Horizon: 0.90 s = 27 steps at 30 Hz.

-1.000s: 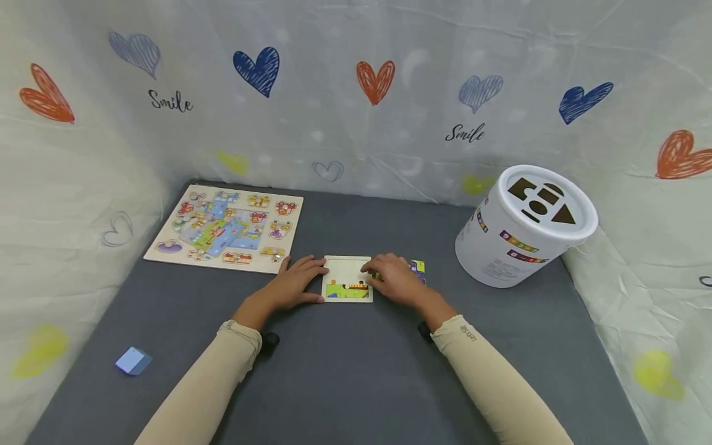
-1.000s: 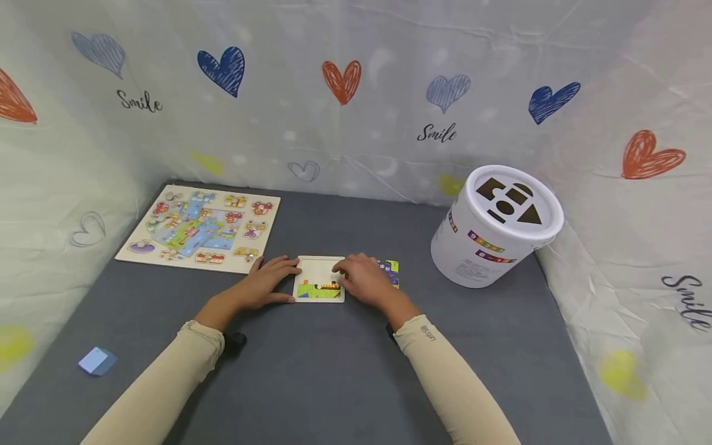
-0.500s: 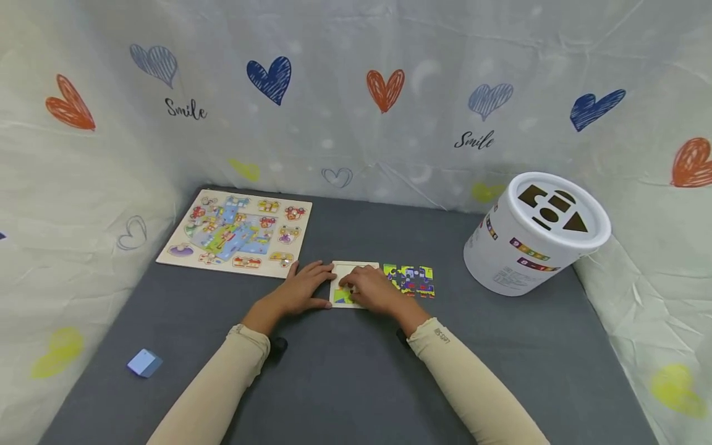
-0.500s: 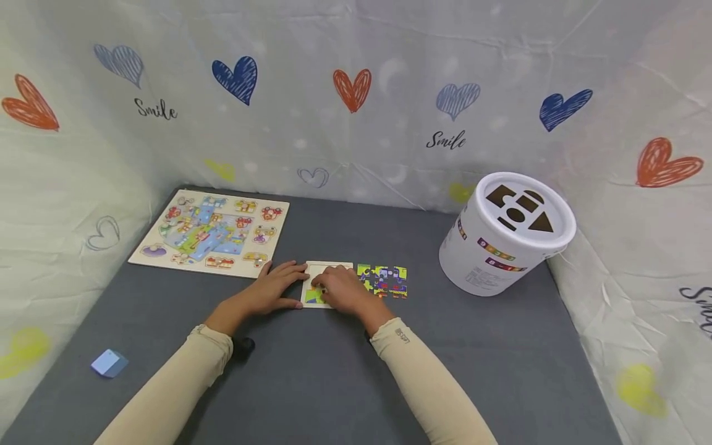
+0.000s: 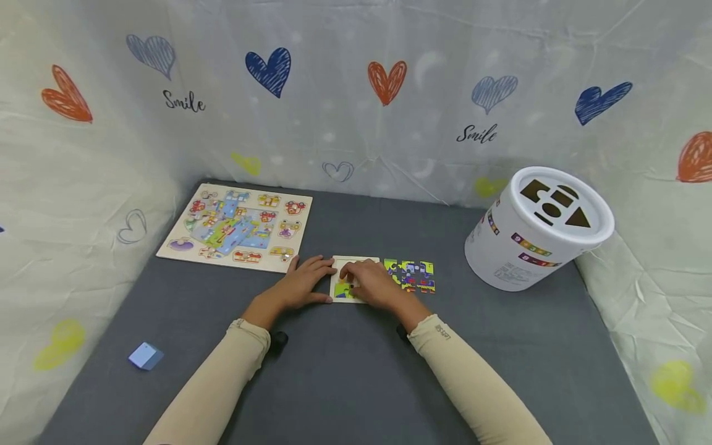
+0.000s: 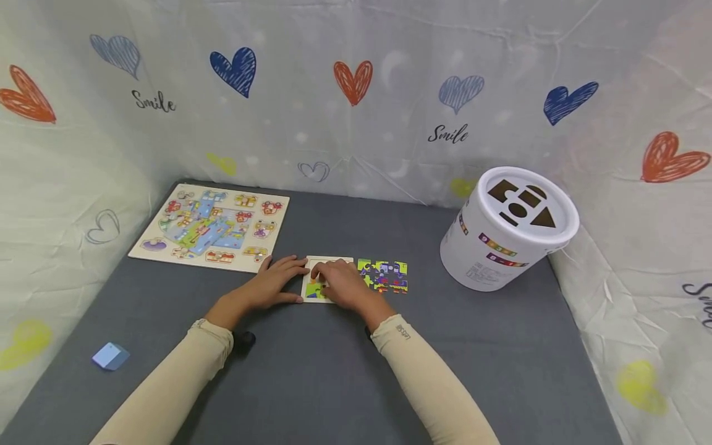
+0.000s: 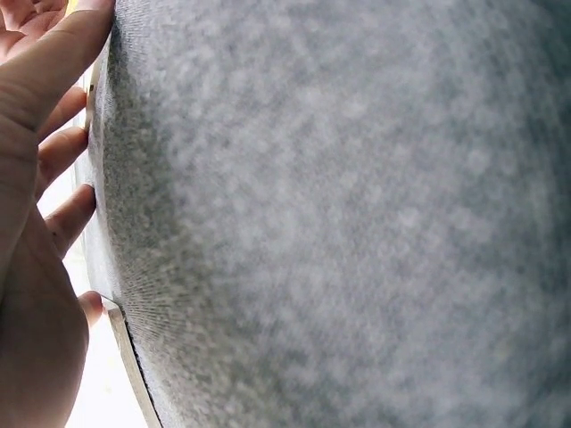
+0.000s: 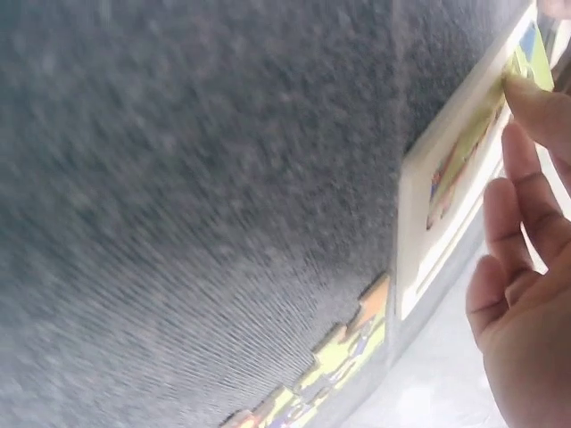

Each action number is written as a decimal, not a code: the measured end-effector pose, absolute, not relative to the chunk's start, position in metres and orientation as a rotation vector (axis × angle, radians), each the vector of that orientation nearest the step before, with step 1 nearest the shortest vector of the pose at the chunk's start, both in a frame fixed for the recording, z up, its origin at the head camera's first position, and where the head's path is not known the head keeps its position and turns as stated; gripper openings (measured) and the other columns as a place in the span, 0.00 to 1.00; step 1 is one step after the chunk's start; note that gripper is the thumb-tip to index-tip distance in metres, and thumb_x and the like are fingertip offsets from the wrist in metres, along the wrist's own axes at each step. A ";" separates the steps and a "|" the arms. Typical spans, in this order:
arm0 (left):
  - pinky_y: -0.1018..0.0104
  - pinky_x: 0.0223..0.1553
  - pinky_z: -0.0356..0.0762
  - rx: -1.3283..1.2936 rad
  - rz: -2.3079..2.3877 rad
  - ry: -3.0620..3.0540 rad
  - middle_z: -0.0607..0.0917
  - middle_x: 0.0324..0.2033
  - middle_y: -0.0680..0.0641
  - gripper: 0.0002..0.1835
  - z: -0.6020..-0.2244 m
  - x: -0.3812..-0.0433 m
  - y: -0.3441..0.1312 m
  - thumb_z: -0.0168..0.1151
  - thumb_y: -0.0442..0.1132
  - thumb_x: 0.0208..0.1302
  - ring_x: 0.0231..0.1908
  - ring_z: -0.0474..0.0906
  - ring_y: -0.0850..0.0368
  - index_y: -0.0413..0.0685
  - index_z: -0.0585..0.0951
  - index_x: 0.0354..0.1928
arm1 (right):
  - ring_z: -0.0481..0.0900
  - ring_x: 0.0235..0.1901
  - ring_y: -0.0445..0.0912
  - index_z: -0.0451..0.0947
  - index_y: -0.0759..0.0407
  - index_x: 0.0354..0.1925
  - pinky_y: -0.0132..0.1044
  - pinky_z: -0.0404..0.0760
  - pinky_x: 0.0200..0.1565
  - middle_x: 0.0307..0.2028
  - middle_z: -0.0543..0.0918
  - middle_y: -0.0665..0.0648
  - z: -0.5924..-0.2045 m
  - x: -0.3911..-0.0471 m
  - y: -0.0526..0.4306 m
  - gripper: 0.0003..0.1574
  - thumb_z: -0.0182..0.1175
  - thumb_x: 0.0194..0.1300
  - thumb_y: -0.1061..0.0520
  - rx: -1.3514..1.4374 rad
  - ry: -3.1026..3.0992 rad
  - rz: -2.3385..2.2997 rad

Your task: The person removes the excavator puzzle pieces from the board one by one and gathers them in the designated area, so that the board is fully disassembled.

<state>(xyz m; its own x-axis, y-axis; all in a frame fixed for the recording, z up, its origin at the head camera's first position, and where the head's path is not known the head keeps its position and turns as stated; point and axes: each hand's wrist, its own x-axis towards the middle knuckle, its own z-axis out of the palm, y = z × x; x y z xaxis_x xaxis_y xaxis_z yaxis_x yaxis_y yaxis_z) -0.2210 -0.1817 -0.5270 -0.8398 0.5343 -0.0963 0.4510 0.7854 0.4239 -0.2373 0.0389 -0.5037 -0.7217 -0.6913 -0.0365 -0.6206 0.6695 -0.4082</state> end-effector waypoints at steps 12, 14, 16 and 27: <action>0.28 0.67 0.36 0.804 0.603 2.761 0.62 0.73 0.47 0.35 -0.525 -0.222 -0.176 0.67 0.55 0.60 0.74 0.50 0.44 0.50 0.71 0.66 | 0.79 0.44 0.46 0.77 0.50 0.51 0.46 0.71 0.49 0.40 0.85 0.48 -0.505 -0.232 0.047 0.16 0.63 0.65 0.60 -1.049 2.729 -0.659; 0.28 0.67 0.36 0.810 0.605 2.758 0.62 0.73 0.47 0.34 -0.525 -0.222 -0.175 0.66 0.55 0.60 0.74 0.50 0.44 0.50 0.71 0.66 | 0.78 0.45 0.47 0.78 0.51 0.51 0.47 0.71 0.51 0.40 0.85 0.49 -0.502 -0.231 0.048 0.16 0.62 0.65 0.61 -1.031 2.730 -0.693; 0.29 0.67 0.36 0.811 0.612 2.754 0.62 0.73 0.47 0.34 -0.525 -0.221 -0.174 0.67 0.55 0.60 0.74 0.50 0.44 0.50 0.71 0.66 | 0.79 0.45 0.47 0.78 0.52 0.51 0.49 0.70 0.52 0.41 0.85 0.50 -0.499 -0.230 0.051 0.16 0.61 0.65 0.62 -1.002 2.724 -0.733; 0.29 0.67 0.35 0.782 0.615 2.764 0.62 0.72 0.47 0.36 -0.521 -0.218 -0.180 0.67 0.55 0.60 0.74 0.50 0.44 0.50 0.70 0.68 | 0.78 0.43 0.47 0.80 0.53 0.49 0.49 0.72 0.52 0.40 0.83 0.51 -0.489 -0.229 0.091 0.14 0.65 0.64 0.59 -0.921 2.781 -0.712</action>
<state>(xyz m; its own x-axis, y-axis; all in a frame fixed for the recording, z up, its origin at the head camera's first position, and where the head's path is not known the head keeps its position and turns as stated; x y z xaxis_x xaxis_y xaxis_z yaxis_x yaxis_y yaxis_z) -0.2183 -0.1804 -0.5210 -0.8390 0.5382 -0.0801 0.4534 0.7729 0.4438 -0.2289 0.0909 -0.4888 -0.8061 -0.5912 0.0265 -0.5312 0.7032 -0.4726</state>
